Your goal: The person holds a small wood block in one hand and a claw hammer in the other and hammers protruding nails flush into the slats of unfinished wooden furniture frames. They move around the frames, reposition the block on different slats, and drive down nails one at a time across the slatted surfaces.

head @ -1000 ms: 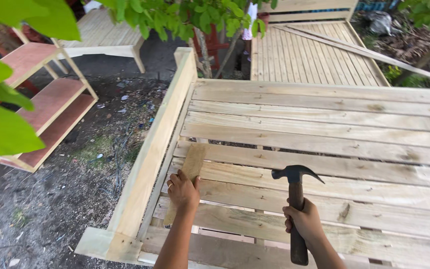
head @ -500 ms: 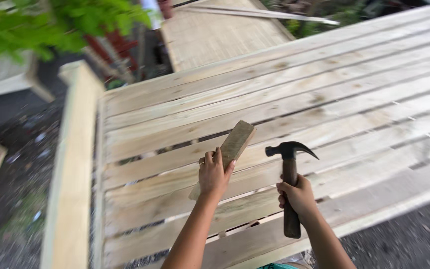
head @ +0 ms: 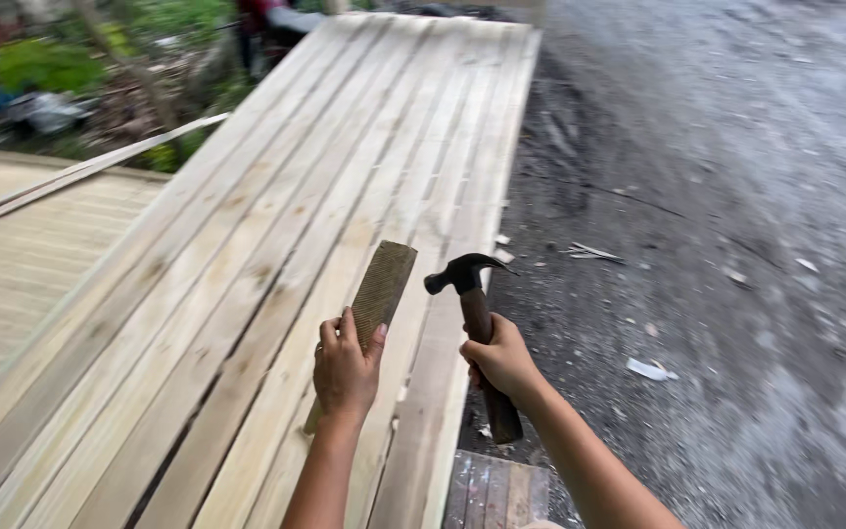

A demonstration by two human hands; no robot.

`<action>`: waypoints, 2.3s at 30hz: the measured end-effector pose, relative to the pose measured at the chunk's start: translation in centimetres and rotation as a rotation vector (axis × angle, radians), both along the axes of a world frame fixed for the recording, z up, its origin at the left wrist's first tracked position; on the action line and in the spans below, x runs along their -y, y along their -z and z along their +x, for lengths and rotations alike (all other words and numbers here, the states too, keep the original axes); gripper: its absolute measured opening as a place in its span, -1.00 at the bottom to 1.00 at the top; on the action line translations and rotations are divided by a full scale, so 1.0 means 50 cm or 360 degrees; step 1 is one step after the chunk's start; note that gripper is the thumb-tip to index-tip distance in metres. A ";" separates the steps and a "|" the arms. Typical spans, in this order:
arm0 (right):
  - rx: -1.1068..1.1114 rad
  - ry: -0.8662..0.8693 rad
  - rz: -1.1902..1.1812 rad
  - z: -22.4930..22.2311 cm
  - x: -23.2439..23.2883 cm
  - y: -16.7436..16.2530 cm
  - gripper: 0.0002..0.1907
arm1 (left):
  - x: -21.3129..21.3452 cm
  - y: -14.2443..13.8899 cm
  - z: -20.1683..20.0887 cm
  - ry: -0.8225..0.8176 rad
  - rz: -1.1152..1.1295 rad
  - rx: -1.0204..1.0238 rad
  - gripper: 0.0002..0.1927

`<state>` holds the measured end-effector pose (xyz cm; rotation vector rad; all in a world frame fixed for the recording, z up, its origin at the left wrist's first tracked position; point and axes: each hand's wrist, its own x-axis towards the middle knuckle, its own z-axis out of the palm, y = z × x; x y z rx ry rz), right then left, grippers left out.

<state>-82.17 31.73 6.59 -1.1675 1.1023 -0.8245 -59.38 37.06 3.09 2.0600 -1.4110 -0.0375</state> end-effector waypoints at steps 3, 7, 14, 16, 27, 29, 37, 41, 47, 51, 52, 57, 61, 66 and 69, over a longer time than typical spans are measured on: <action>-0.0043 0.0175 -0.0048 -0.099 -0.003 -0.004 -0.75 | 0.059 -0.024 -0.100 0.0242 0.0058 -0.0058 -0.29; -0.0077 0.0409 -0.0048 -0.195 -0.011 -0.001 -0.75 | 0.109 -0.036 -0.221 0.0512 0.0165 -0.0068 -0.29; -0.0037 0.0645 0.0015 -0.280 -0.024 0.000 -0.71 | 0.132 -0.034 -0.353 0.0757 0.0257 -0.0170 -0.30; -0.0048 0.0649 -0.0024 -0.287 -0.028 -0.001 -0.70 | 0.129 -0.036 -0.365 0.0775 0.0233 -0.0210 -0.27; -0.0025 0.0486 0.0062 -0.199 -0.040 -0.027 -0.69 | 0.091 -0.094 -0.296 0.0560 0.0285 -0.0240 0.02; 0.0045 0.0389 0.0076 -0.171 -0.029 -0.034 -0.69 | 0.082 -0.104 -0.271 0.0461 0.0222 -0.0251 -0.05; 0.0006 -0.0183 0.0032 0.024 0.027 -0.044 -0.65 | 0.014 -0.115 -0.111 -0.0088 0.0069 -0.0479 -0.18; 0.0006 -0.0523 0.0099 0.167 0.006 -0.052 -0.66 | -0.071 -0.116 -0.005 -0.0404 0.0097 -0.0472 -0.18; 0.0002 -0.1066 0.0131 0.398 -0.096 -0.067 -0.66 | -0.248 -0.127 0.149 -0.0900 0.0031 -0.0535 -0.21; 0.0012 -0.1423 0.0152 0.509 -0.195 -0.074 -0.66 | -0.387 -0.136 0.207 -0.1237 0.0036 -0.0526 -0.29; 0.0005 -0.1509 0.0156 0.531 -0.225 -0.077 -0.65 | -0.426 -0.141 0.215 -0.1318 0.0023 -0.0519 -0.31; -0.0060 -0.1992 0.0163 0.615 -0.359 -0.079 -0.66 | -0.612 -0.151 0.220 -0.1813 0.0032 -0.0415 -0.31; -0.0117 -0.2272 0.0190 0.643 -0.456 -0.036 -0.66 | -0.770 -0.128 0.194 -0.2264 0.0220 -0.0465 -0.34; -0.0214 -0.2289 0.0268 0.659 -0.510 0.028 -0.70 | -0.869 -0.058 0.170 -0.2606 0.0208 -0.0824 -0.17; -0.0241 -0.2270 0.0244 0.668 -0.518 0.041 -0.69 | -0.843 -0.006 0.180 -0.2572 0.0115 -0.0882 -0.01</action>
